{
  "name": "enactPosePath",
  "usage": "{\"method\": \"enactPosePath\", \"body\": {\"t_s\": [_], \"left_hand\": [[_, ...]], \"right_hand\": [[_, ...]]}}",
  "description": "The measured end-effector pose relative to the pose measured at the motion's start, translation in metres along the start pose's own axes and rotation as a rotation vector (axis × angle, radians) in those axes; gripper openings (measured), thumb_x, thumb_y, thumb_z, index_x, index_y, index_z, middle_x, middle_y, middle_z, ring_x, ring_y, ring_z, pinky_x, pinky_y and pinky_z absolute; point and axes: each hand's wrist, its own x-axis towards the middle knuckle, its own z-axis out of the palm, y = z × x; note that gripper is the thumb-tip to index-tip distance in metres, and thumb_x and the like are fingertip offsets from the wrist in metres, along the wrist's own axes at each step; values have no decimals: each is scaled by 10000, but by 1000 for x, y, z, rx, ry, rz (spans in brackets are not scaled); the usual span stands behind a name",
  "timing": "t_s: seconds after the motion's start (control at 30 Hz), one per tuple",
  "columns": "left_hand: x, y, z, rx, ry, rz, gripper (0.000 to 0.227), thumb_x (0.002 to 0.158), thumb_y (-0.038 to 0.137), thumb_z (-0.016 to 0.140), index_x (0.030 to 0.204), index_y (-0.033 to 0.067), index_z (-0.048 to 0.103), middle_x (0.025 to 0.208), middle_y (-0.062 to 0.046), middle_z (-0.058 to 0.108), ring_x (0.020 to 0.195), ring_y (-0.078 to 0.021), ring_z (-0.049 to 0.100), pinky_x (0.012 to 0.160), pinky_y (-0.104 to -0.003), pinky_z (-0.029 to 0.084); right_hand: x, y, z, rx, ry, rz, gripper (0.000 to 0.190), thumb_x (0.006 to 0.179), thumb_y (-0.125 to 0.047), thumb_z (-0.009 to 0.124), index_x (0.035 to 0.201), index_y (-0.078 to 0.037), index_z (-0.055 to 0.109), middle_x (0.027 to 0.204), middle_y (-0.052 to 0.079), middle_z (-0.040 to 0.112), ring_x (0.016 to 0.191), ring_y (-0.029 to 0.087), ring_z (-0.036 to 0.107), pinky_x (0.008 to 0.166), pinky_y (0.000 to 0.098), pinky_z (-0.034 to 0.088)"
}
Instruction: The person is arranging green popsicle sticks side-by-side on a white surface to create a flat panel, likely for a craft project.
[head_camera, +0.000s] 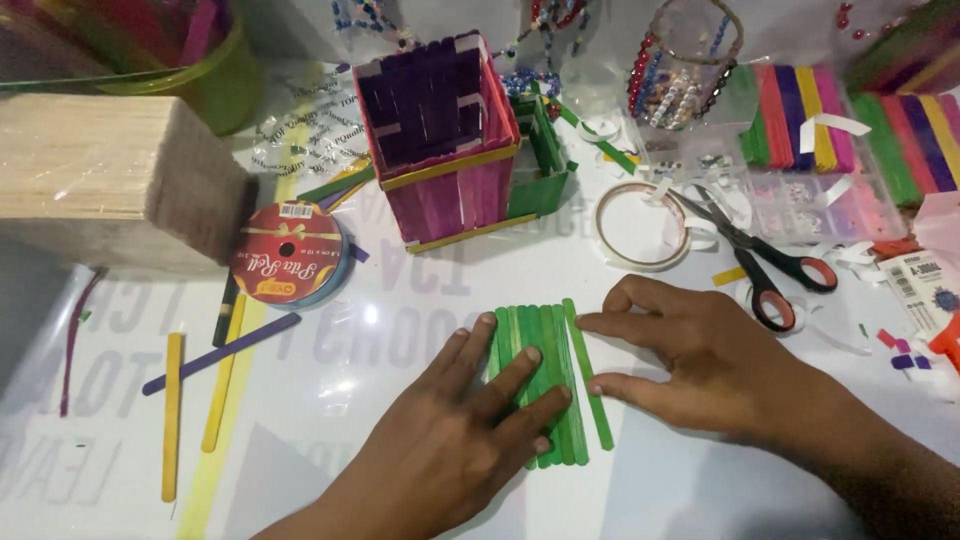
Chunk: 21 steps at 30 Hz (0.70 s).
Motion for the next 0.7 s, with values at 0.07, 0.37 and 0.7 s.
{"method": "enactPosePath", "body": {"t_s": [0.07,0.37,0.7], "left_hand": [[1,0,-2,-1,-19,8,424,991,322,666,1367,125,670,1352,-247,646,1244,-666,492,1047,-707,407],[2,2,-1,17,-54,12,458,990,326,663,1403,130,641,1361,-266,633,1232,-683,494,1023,-729,409],[5,6,-6,19,-142,-25,618,1027,588,428,1422,157,630,1408,-245,605,1294,-669,435,1068,-757,290]], "right_hand": [[-3,0,5,-68,35,-17,549,737,-348,920,1232,-262,699,1008,-79,681,572,138,603,543,308,480],[-7,-5,8,-122,7,3,585,743,-460,891,1248,-235,700,1099,-64,670,681,173,690,603,355,536],[-5,-2,10,-67,31,4,604,716,-395,929,1244,-223,692,1074,-51,679,668,161,674,584,330,516]]}}
